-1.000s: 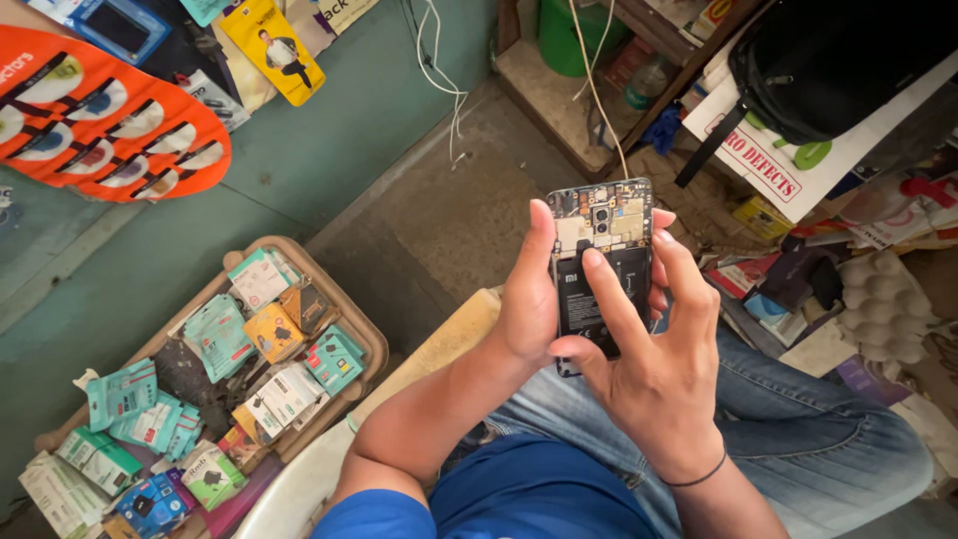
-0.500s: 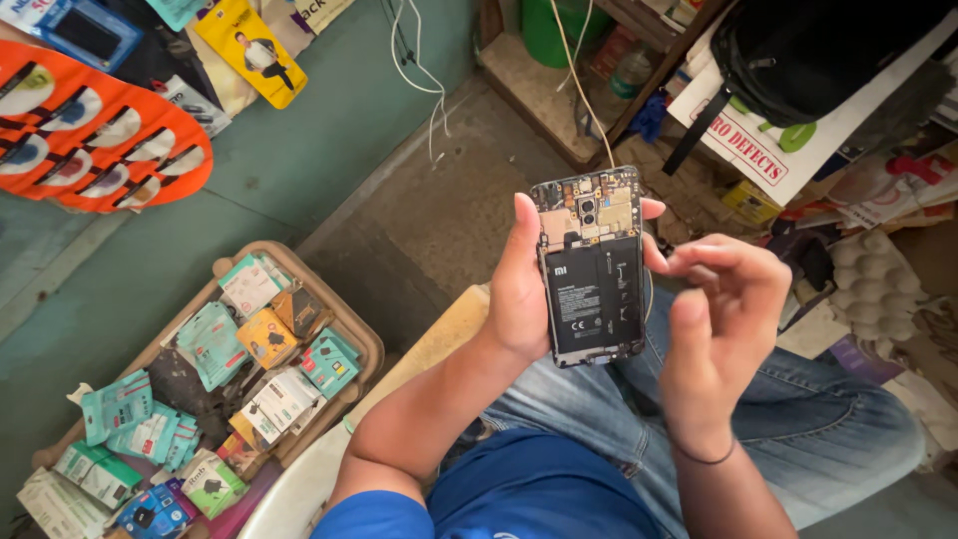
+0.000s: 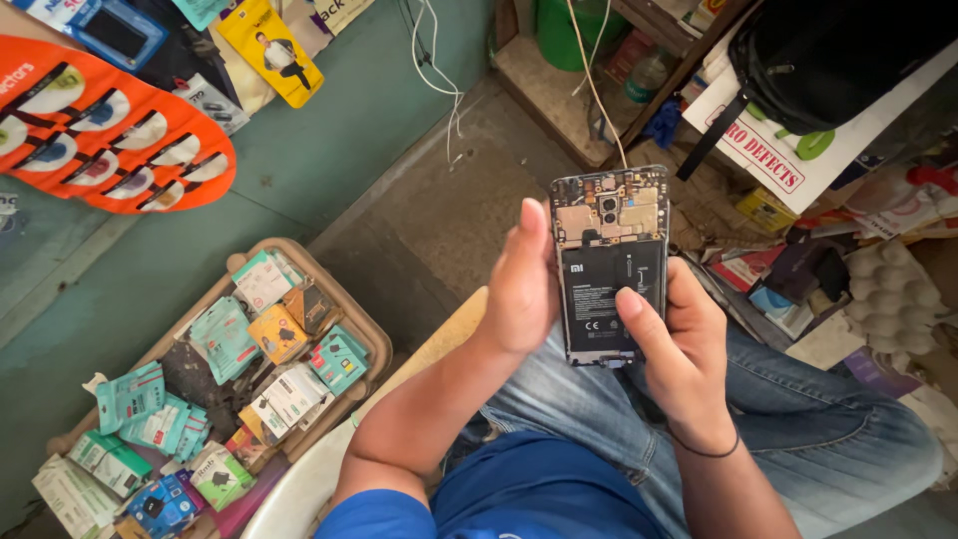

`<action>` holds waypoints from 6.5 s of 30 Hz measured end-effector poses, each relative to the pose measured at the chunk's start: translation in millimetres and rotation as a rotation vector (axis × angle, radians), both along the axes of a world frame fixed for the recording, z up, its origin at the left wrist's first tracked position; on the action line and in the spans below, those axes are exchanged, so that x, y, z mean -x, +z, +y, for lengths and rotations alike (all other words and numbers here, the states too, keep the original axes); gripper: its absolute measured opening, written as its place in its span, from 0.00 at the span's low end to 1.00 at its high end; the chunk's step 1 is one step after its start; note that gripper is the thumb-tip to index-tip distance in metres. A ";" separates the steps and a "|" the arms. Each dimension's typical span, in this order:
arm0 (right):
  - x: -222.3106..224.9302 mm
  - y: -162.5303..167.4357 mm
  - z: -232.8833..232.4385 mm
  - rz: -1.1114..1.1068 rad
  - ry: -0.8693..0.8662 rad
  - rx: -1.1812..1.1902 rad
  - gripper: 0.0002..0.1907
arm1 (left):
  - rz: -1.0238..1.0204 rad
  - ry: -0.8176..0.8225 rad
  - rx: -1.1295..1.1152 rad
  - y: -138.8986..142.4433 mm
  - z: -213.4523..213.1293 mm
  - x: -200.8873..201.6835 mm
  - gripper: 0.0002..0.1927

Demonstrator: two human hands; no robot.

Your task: The person sits on a chair holding a disassembled smartphone with its back cover removed, exposing the battery and internal board. They tap and swipe on a second phone's screen, then use a blue screwdriver to pry and work around the battery of the disassembled phone, reach up to a shelf for an item, and continue prying at the battery edge by hand.

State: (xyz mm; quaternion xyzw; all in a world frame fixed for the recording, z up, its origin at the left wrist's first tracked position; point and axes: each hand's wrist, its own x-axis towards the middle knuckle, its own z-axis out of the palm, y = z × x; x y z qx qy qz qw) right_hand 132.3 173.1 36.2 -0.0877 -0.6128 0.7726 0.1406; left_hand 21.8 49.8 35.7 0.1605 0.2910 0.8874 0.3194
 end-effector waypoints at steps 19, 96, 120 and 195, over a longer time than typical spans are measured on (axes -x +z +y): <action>-5.3 -6.5 4.3 0.025 -0.028 -0.016 0.11 | 0.304 0.234 0.350 22.1 -25.4 7.8 0.12; -5.6 -7.7 -9.6 0.036 -0.125 -0.177 0.06 | 0.281 0.162 0.312 29.2 -7.2 0.3 0.15; -3.3 -12.3 -17.3 0.044 -0.105 -0.133 0.08 | 0.290 0.184 0.356 27.8 -0.3 -2.4 0.15; -11.7 -8.7 -23.5 0.063 -0.236 -0.558 0.07 | 0.321 0.195 0.373 38.4 -4.0 -12.2 0.23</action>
